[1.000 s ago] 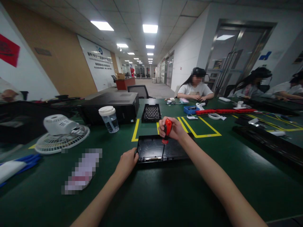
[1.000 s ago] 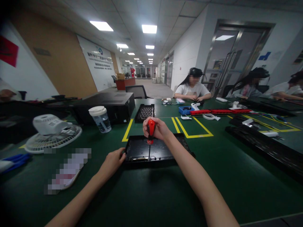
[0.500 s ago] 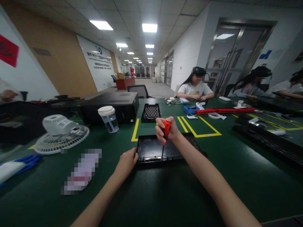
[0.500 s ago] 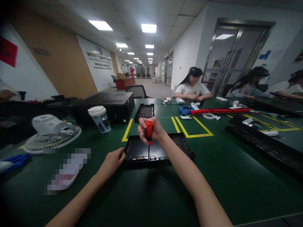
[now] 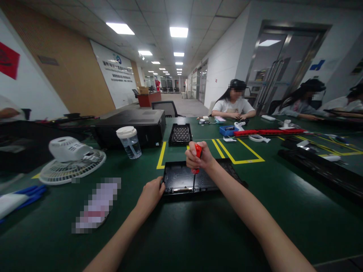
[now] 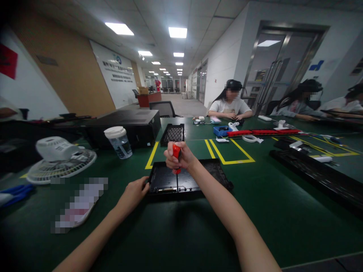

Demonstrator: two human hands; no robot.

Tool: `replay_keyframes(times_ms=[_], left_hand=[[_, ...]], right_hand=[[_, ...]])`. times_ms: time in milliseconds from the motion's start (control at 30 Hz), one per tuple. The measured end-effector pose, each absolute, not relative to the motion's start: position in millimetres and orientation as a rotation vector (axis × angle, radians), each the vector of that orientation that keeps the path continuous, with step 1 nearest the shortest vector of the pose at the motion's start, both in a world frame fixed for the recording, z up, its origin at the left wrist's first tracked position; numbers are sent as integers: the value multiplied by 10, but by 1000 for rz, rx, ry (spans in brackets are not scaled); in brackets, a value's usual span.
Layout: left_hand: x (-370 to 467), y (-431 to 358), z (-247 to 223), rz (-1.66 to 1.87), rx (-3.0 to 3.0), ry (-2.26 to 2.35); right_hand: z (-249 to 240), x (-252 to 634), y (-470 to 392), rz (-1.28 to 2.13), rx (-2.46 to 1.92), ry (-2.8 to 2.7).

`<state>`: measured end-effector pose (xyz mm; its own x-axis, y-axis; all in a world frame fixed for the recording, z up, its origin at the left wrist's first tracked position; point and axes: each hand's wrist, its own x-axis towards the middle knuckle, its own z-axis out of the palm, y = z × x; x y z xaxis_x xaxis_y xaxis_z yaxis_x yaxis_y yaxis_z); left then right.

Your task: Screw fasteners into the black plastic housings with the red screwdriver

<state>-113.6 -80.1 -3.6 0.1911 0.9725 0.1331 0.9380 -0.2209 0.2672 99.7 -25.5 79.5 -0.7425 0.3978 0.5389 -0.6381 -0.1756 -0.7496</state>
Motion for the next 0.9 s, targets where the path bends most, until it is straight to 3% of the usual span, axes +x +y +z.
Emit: replay_keyframes(times_ms=[900], left_hand=[[-1109, -831, 5, 406, 2321, 1882]], right_hand=[[824, 968, -385, 1758, 16, -1416]])
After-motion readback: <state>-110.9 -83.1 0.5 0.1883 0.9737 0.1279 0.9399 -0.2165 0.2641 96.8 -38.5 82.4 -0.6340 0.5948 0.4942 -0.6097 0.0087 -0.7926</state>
